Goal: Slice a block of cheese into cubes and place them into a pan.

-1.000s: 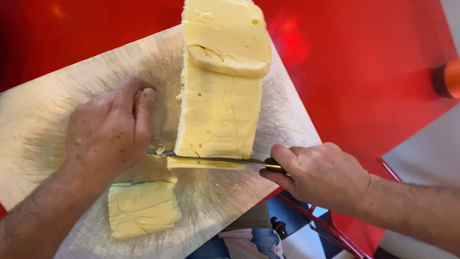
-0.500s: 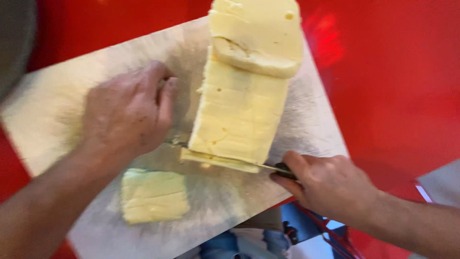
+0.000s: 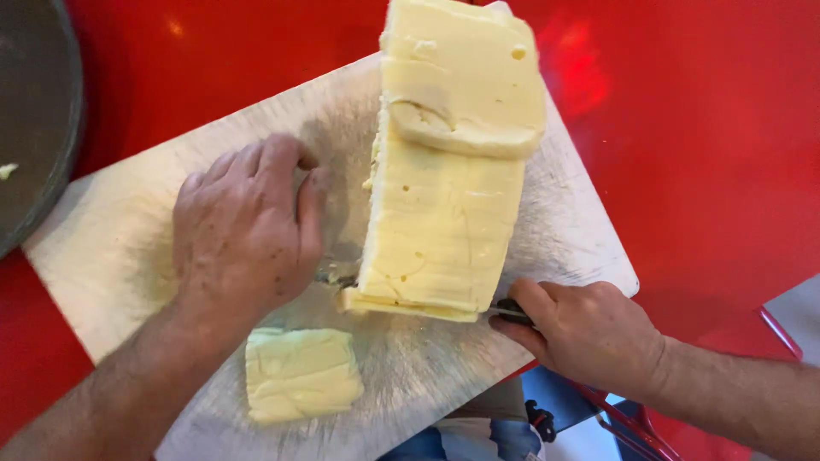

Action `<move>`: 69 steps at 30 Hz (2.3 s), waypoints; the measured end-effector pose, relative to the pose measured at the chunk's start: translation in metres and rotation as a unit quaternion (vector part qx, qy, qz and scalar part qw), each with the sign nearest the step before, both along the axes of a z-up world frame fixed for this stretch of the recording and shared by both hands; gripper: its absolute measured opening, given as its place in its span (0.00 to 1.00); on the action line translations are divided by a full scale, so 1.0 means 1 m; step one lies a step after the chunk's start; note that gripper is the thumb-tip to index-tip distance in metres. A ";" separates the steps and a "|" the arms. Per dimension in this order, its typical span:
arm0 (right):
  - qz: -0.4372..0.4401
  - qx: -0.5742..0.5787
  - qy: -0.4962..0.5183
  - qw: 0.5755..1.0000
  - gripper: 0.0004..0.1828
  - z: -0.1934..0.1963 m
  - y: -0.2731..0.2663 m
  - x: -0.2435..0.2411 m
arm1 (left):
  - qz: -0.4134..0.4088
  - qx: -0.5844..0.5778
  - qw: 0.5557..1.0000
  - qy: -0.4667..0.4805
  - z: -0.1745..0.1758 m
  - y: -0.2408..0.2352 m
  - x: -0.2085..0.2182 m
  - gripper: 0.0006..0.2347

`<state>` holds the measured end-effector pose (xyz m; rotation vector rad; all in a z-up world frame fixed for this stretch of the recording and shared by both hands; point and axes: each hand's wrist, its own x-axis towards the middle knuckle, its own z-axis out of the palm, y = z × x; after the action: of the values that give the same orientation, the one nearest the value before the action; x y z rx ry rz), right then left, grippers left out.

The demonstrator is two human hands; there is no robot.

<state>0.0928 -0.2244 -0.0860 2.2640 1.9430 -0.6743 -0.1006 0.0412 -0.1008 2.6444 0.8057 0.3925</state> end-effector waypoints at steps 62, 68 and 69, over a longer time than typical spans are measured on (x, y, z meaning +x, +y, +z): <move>-0.471 0.225 0.486 0.701 0.16 0.105 -0.148 0.039 | 0.068 -0.153 0.980 -0.112 0.151 -0.022 0.071 0.22; -0.319 0.142 0.449 0.823 0.16 0.061 -0.153 -0.021 | 0.022 0.015 0.982 -0.187 0.150 -0.079 -0.099 0.17; -0.304 0.113 0.418 0.849 0.15 0.062 -0.154 -0.034 | 0.005 -0.025 0.985 -0.169 0.148 -0.097 -0.134 0.14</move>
<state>0.0586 -0.3788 -0.0238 3.1097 1.5125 -1.8513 -0.2343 -0.0557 0.0470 2.4336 0.7088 0.7862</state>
